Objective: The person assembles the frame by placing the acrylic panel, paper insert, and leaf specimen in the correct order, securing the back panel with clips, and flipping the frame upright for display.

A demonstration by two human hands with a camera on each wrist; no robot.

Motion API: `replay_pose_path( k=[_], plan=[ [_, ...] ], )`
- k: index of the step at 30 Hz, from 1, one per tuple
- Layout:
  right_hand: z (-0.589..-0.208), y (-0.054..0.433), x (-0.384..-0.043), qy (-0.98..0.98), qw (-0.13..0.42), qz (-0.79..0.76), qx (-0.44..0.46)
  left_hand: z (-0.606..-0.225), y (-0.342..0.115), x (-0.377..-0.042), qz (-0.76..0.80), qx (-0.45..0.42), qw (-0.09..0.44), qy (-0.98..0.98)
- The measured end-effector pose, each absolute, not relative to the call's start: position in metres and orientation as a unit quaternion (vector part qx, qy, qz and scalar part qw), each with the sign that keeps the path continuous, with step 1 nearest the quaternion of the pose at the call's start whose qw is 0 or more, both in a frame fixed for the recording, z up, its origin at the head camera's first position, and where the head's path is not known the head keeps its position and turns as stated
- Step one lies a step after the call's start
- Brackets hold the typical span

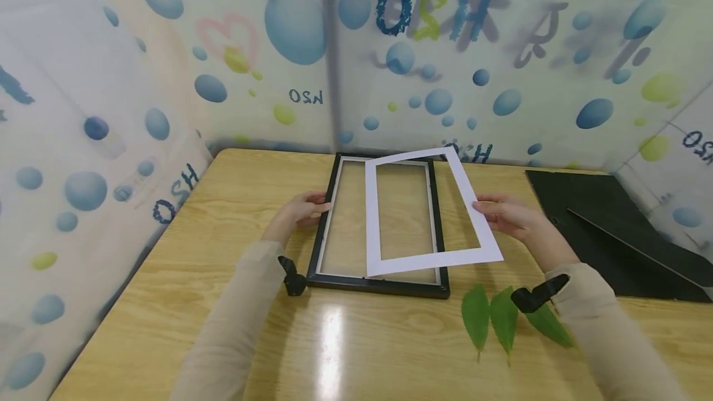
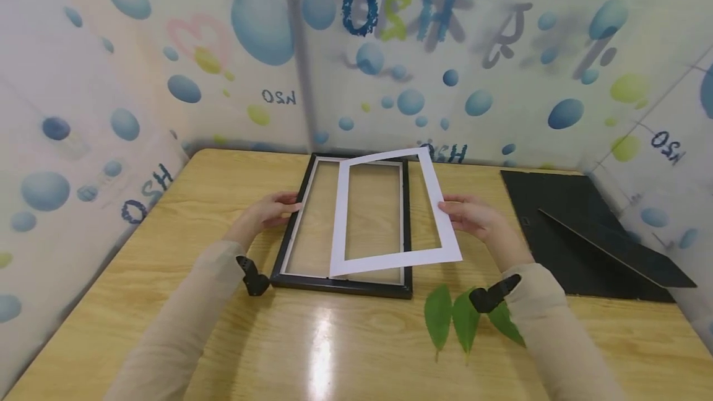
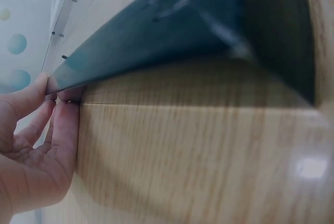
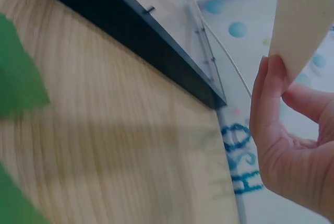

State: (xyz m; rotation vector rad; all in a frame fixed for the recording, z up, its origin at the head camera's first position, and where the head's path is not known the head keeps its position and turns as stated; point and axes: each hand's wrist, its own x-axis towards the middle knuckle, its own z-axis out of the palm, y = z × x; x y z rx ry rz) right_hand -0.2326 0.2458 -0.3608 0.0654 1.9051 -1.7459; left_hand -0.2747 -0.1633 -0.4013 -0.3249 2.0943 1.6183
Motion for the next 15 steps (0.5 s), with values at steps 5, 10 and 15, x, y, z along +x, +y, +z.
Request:
replay_pose_path(
  k=[5, 10, 15],
  plan=[
    [-0.368, 0.225, -0.235, 0.697, 0.283, -0.658, 0.02, -0.401, -0.163, -0.275, 0.59, -0.121, 0.235, 0.763],
    [-0.375, 0.207, -0.237, 0.687, 0.29, -0.666, 0.021, -0.398, -0.163, -0.273, 0.592, -0.109, 0.238, 0.763],
    [-0.381, 0.192, -0.239, 0.688, 0.296, -0.663, 0.014, -0.425, -0.174, -0.292, 0.61, -0.094, 0.235, 0.751]
  ],
)
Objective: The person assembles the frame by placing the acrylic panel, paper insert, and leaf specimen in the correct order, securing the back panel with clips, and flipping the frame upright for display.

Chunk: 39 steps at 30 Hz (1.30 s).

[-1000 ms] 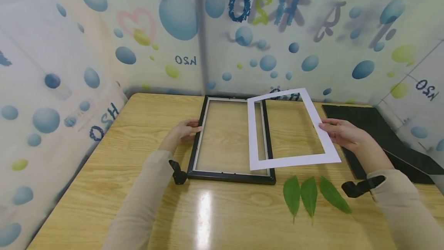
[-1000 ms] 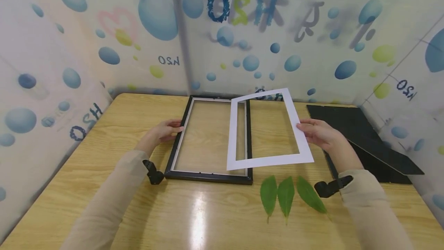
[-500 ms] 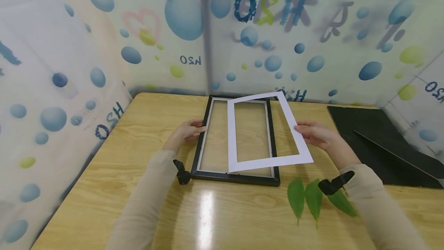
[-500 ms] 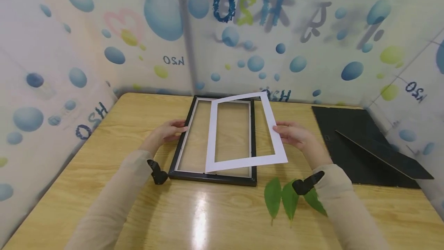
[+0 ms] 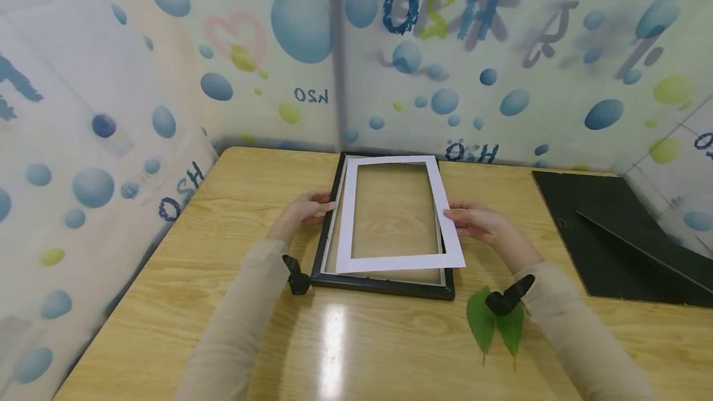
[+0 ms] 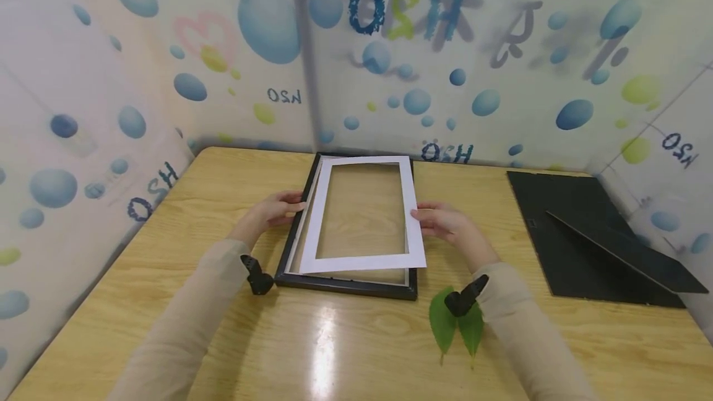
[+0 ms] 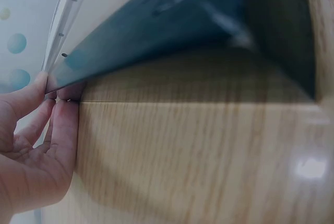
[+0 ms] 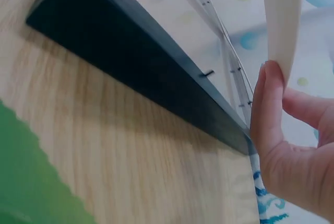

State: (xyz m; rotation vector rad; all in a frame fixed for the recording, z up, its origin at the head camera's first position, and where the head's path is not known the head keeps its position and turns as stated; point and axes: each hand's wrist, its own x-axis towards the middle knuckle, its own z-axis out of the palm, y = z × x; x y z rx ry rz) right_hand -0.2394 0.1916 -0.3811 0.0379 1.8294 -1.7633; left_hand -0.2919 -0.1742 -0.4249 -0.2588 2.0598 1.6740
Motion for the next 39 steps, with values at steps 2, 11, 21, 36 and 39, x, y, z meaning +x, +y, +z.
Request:
replay_pose_path(
  k=[2, 11, 21, 36, 39],
  plan=[
    [-0.383, 0.187, -0.24, 0.691, 0.294, -0.661, 0.013, -0.425, -0.174, -0.292, 0.609, -0.095, 0.236, 0.751],
    [-0.387, 0.176, -0.238, 0.706, 0.296, -0.643, 0.03, -0.398, -0.163, -0.275, 0.603, -0.125, 0.24, 0.751],
    [-0.383, 0.165, -0.239, 0.776, 0.291, -0.556, 0.06, -0.403, -0.164, -0.279, 0.609, -0.131, 0.238, 0.745],
    [-0.376, 0.153, -0.236, 0.862, 0.267, -0.427, 0.055, -0.403, -0.164, -0.279, 0.599, -0.124, 0.237, 0.755],
    [-0.375, 0.152, -0.236, 0.871, 0.26, -0.414, 0.056, -0.402, -0.165, -0.278, 0.597, -0.127, 0.237, 0.756]
  ],
)
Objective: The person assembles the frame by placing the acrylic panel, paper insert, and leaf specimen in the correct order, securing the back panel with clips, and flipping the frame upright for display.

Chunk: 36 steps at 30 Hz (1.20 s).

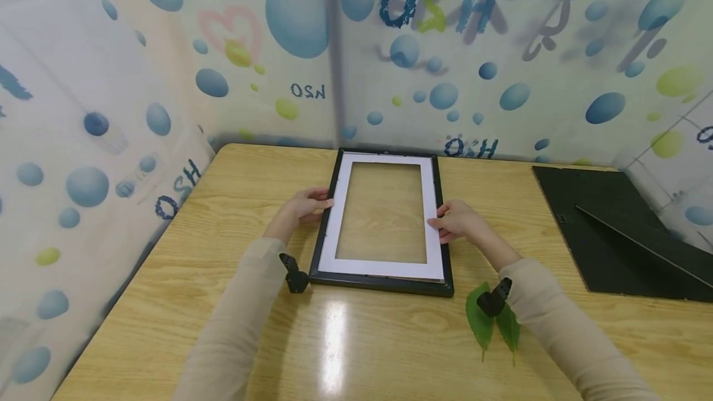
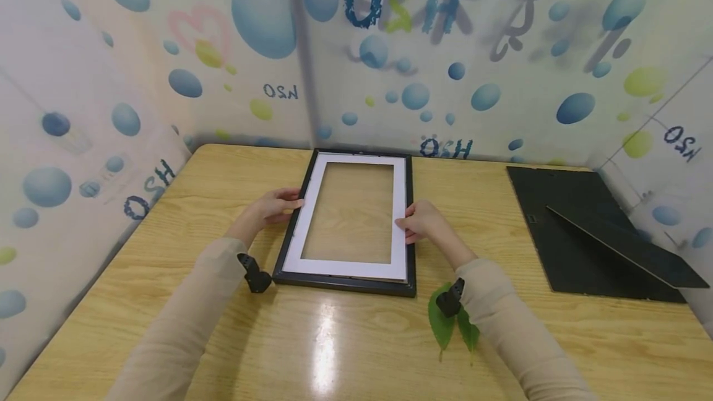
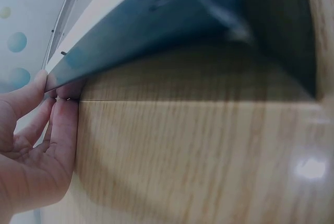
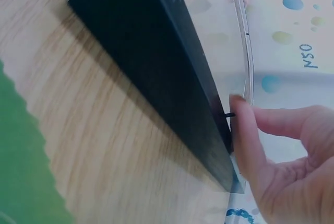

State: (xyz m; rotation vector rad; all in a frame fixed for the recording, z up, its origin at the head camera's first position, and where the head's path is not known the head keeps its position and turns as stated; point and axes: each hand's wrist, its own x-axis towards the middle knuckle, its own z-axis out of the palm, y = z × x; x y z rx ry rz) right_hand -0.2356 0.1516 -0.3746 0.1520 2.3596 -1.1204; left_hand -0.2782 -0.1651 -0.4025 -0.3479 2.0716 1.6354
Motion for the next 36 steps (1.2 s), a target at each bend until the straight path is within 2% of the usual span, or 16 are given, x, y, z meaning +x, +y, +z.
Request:
replay_pose_path(
  k=[10, 21, 29, 36],
  plan=[
    [-0.368, 0.153, -0.231, 0.898, 0.219, -0.379, 0.049, -0.403, -0.165, -0.279, 0.594, -0.132, 0.24, 0.756],
    [-0.365, 0.18, -0.223, 0.882, 0.221, -0.416, -0.009, -0.4, -0.165, -0.28, 0.595, -0.13, 0.249, 0.753],
    [-0.358, 0.206, -0.214, 0.872, 0.281, -0.396, -0.054, -0.41, -0.172, -0.286, 0.592, -0.104, 0.241, 0.762],
    [-0.362, 0.222, -0.204, 0.863, 0.343, -0.36, -0.086, -0.401, -0.166, -0.28, 0.593, -0.121, 0.245, 0.757]
  ],
)
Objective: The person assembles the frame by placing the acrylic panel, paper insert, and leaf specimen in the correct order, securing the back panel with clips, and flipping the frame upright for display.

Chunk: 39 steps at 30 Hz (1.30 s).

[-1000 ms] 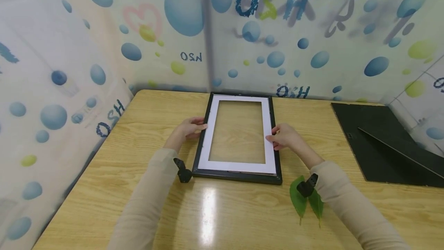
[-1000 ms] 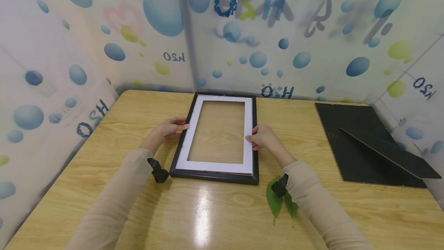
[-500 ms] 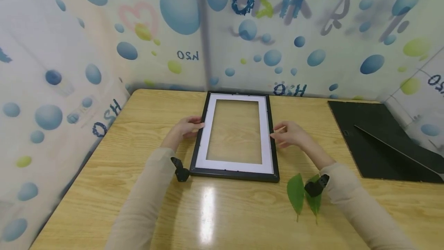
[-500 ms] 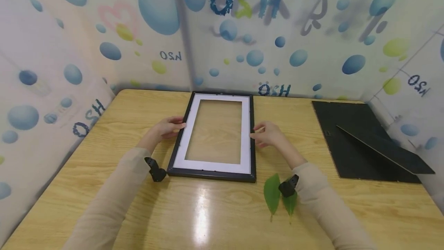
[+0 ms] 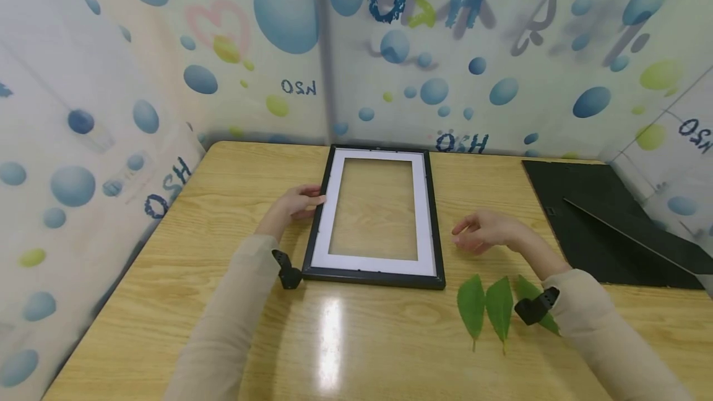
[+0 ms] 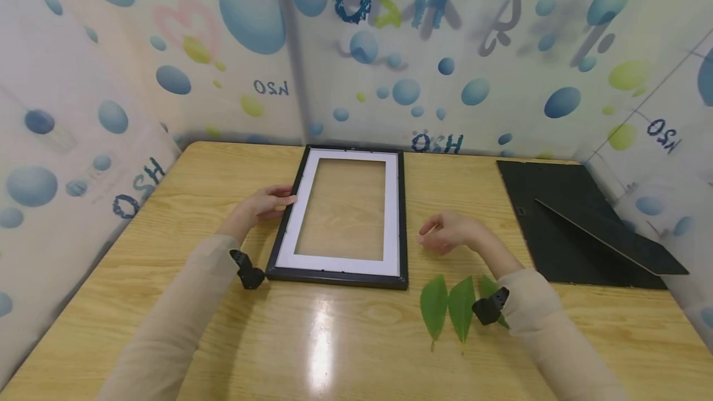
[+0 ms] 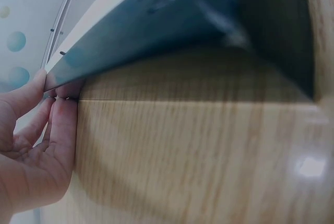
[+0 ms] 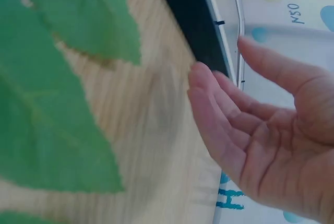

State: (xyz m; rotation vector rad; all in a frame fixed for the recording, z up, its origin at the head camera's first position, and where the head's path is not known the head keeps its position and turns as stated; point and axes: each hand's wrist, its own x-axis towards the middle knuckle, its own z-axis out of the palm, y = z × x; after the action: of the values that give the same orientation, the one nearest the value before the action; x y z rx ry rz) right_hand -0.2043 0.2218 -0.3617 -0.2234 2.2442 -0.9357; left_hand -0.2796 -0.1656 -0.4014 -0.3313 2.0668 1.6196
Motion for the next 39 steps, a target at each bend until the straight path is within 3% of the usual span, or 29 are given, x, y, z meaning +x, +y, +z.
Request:
replay_pose_path(
  k=[13, 39],
  plan=[
    [-0.365, 0.235, -0.19, 0.827, 0.428, -0.327, -0.161, -0.402, -0.166, -0.281, 0.603, -0.126, 0.249, 0.747],
    [-0.372, 0.242, -0.189, 0.772, 0.486, -0.337, -0.232, -0.401, -0.166, -0.279, 0.596, -0.124, 0.245, 0.755]
  ],
)
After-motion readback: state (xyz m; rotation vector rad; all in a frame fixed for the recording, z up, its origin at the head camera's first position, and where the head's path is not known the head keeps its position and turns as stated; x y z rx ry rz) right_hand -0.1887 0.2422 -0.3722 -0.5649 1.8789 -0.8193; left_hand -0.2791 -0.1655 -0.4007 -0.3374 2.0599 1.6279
